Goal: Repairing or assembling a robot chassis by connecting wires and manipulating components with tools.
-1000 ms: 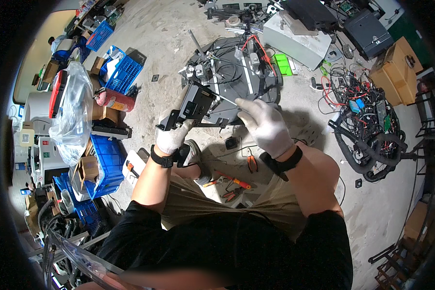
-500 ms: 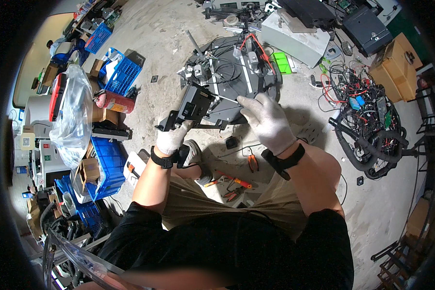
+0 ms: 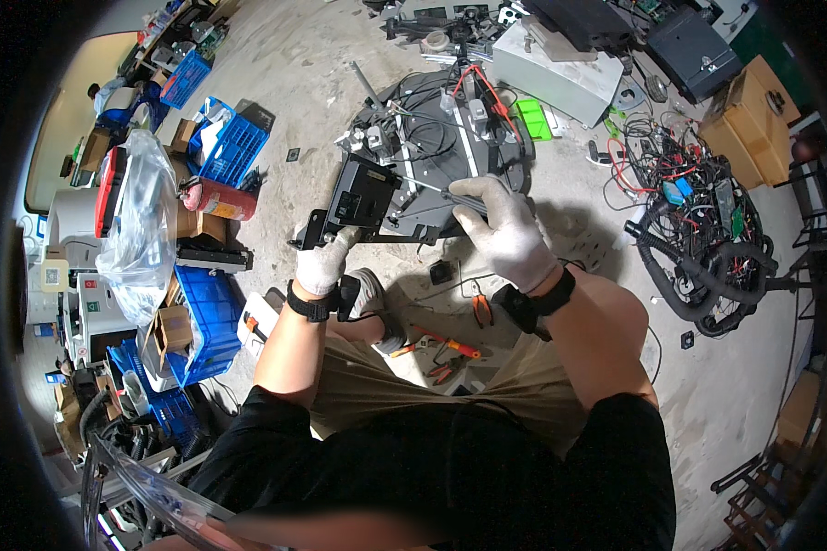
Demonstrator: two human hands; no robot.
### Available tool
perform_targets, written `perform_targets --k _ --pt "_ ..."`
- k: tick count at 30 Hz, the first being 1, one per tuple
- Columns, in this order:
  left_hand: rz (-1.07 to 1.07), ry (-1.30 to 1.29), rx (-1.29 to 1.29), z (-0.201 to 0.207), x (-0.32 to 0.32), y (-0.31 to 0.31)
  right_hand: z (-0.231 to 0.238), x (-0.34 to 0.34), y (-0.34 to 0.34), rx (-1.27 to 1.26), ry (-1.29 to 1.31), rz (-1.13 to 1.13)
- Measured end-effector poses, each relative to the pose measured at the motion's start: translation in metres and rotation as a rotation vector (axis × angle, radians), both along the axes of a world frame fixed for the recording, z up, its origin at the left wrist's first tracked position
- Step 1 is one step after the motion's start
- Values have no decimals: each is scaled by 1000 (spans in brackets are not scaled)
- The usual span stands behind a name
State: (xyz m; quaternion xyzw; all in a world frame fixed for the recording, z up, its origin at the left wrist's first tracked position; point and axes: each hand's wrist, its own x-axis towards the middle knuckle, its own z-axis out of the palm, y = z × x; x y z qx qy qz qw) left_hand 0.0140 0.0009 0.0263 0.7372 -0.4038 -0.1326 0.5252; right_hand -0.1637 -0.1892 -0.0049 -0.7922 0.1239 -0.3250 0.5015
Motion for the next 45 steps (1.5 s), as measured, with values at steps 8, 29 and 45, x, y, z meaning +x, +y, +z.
perform_targets --k 8,29,45 --pt "14 68 -49 4 -3 2 19 -1 9 -7 77 -111" --pt "-4 55 -35 -3 -3 3 11 -6 -3 140 256 -78" --pt "-40 145 -35 -10 -2 -1 6 0 -15 -304 -12 -24"
